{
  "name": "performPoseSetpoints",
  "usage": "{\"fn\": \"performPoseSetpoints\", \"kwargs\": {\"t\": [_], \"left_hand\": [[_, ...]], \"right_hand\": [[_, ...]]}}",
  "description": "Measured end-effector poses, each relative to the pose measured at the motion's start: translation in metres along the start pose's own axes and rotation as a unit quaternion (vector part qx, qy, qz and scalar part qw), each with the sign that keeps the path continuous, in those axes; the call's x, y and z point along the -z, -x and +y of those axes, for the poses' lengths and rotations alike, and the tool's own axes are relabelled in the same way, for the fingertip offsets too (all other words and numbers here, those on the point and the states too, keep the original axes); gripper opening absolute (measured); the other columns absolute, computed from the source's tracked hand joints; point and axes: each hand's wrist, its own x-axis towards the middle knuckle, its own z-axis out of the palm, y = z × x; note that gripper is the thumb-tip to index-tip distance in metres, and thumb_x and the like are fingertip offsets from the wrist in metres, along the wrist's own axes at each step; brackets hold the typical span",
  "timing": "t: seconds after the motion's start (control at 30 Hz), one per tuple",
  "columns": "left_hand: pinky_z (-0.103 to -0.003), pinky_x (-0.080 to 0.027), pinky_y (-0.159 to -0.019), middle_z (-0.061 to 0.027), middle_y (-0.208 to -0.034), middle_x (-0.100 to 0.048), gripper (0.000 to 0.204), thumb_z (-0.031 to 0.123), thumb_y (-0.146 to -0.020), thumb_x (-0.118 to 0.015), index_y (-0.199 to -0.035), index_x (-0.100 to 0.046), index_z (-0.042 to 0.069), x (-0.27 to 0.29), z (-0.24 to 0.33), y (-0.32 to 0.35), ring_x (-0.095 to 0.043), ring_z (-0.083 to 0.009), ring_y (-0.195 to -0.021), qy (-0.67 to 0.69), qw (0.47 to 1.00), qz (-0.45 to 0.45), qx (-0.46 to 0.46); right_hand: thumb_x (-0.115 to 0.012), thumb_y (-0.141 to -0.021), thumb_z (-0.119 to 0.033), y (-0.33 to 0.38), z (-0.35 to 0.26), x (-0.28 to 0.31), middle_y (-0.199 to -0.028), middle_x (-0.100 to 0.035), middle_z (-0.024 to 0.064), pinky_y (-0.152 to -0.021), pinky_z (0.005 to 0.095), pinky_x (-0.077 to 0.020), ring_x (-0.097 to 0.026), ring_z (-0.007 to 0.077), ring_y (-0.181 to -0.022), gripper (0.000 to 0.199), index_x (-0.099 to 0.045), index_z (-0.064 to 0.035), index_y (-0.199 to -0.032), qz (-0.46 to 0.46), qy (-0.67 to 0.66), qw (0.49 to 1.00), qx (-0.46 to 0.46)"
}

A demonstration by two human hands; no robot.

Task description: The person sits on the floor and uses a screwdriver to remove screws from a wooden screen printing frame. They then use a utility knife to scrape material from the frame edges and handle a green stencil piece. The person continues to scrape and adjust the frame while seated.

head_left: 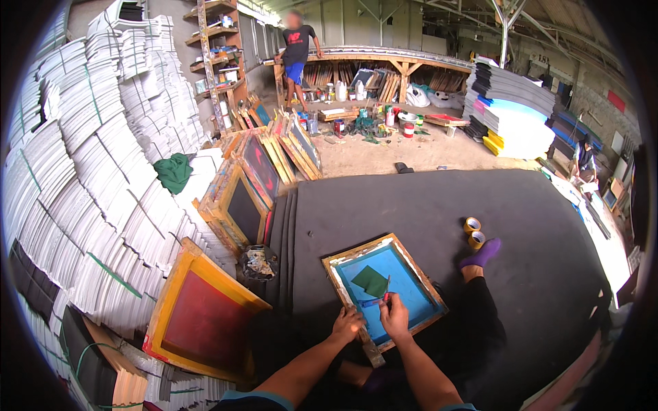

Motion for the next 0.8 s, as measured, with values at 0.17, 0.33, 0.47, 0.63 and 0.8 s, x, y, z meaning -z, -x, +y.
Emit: {"fn": "performPoseSetpoints", "kwargs": {"t": [0.17, 0.33, 0.47, 0.63, 0.8], "left_hand": [[-0.058, -0.029, -0.121, -0.0012, -0.132, -0.063, 0.046, 0.031, -0.072, -0.085, -0.116, -0.075, 0.024, -0.009, 0.001, -0.006, -0.043, -0.0327, -0.143, -0.039, 0.999, -0.01, 0.014], [-0.056, -0.038, -0.115, -0.0055, -0.116, -0.07, 0.037, 0.031, -0.072, -0.083, -0.106, -0.077, 0.019, -0.015, 0.028, -0.01, -0.053, -0.0398, -0.129, -0.008, 0.994, 0.113, 0.004], [-0.055, -0.047, -0.107, -0.0088, -0.112, -0.071, 0.033, 0.035, -0.085, -0.071, -0.112, -0.077, 0.016, -0.038, 0.045, -0.011, -0.055, -0.043, -0.123, 0.013, 0.988, 0.153, 0.032], [-0.061, -0.035, -0.114, -0.0152, -0.145, -0.055, 0.065, 0.049, -0.091, -0.065, -0.147, -0.053, 0.018, -0.01, 0.066, -0.001, -0.045, -0.0469, -0.135, 0.154, 0.983, 0.074, 0.063], [-0.061, -0.031, -0.117, -0.0209, -0.158, -0.043, 0.092, 0.056, -0.084, -0.073, -0.158, -0.04, 0.011, -0.031, 0.035, 0.005, -0.037, -0.0452, -0.145, 0.191, 0.963, 0.191, 0.003]], "right_hand": [[-0.069, -0.098, -0.015, 0.013, -0.037, 0.014, -0.085, -0.067, 0.0181, -0.07, 0.0441, -0.0519, -0.066, 0.0356, -0.076, 0.023, -0.061, -0.0003, -0.114, 0.0, -0.012, 1.0, 0.018], [-0.069, -0.099, -0.018, 0.009, -0.05, 0.027, -0.093, -0.068, 0.0185, -0.074, 0.0457, -0.0528, -0.067, 0.0384, -0.082, 0.023, -0.062, -0.0025, -0.114, -0.008, -0.016, 1.0, 0.004], [-0.067, -0.1, -0.024, 0.009, -0.065, 0.018, -0.102, -0.069, 0.0208, -0.079, 0.0501, -0.0536, -0.068, 0.0434, -0.093, 0.026, -0.063, -0.0047, -0.117, -0.035, -0.03, 0.999, -0.009], [-0.066, -0.1, -0.025, 0.011, -0.06, 0.01, -0.11, -0.069, 0.021, -0.084, 0.0492, -0.0544, -0.068, 0.0434, -0.1, 0.029, -0.064, -0.0062, -0.122, -0.066, -0.022, 0.997, -0.033], [-0.064, -0.101, -0.027, 0.013, -0.062, -0.013, -0.115, -0.069, 0.0205, -0.087, 0.0506, -0.0538, -0.067, 0.0438, -0.104, 0.03, -0.064, -0.0077, -0.124, -0.094, -0.036, 0.995, -0.01]]}}
